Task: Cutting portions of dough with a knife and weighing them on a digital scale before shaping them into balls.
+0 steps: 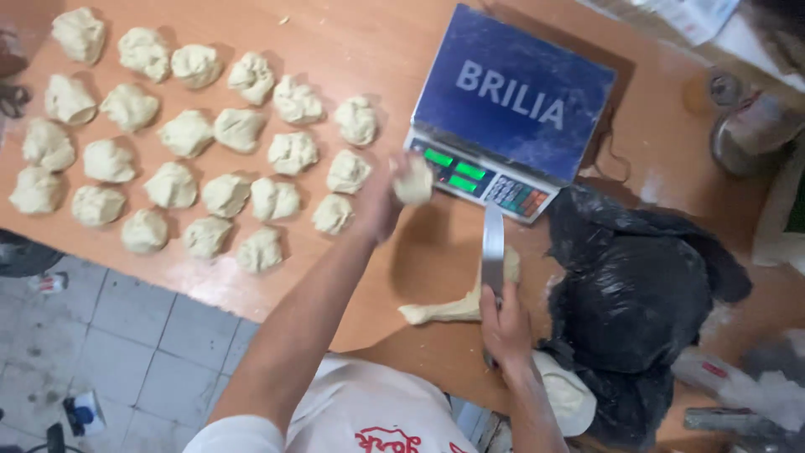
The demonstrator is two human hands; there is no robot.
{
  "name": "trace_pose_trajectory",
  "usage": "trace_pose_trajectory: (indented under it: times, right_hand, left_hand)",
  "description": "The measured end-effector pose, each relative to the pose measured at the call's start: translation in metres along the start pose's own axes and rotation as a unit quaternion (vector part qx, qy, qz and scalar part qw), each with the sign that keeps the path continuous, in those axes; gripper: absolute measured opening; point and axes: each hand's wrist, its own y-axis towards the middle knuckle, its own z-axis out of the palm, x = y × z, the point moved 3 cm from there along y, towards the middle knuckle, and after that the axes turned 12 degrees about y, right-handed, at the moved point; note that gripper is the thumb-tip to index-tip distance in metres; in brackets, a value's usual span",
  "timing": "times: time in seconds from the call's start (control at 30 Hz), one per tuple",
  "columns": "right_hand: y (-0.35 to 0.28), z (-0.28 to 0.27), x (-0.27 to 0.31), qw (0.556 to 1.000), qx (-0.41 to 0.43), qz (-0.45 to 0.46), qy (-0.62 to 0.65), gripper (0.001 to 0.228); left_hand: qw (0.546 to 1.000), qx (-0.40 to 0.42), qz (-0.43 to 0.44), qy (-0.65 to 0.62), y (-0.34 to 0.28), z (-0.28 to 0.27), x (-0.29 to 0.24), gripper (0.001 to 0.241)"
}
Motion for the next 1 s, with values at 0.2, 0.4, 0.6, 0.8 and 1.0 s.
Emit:
trace_pose_trajectory:
  times: [0.2, 0.4, 0.6, 0.8, 1.0]
  right_hand:
    - [-0.099, 0.036, -0.077, 0.973, 0.033, 0.219, 0.071, 0.030]
    - [-0.147, 0.067, -0.057, 0.982, 0.022, 0.152, 0.106, 0.030]
    - [-0.182, 0.083, -0.091, 0.991, 0.000, 0.116, 0.072, 0.027]
    - [-0.195, 0.061, -0.104, 0.968, -0.076, 0.204, 0.122, 0.030]
    - [-0.166, 0.045, -0.181, 0.950, -0.122, 0.233, 0.169, 0.025]
  left_hand:
    - [0.576, -0.090, 0.317, 0.748, -0.124, 0.010, -0.011, 0.088]
    - [0.621, -0.002, 0.217, 0.753, -0.108, -0.054, 0.070, 0.031]
    - [0.631, -0.050, 0.268, 0.727, -0.171, -0.140, 0.054, 0.031]
    - [0.512, -0.064, 0.256, 0.817, -0.169, -0.107, -0.013, 0.067]
    - [0.668, 0.031, 0.054, 0.742, -0.182, -0.007, 0.026, 0.051]
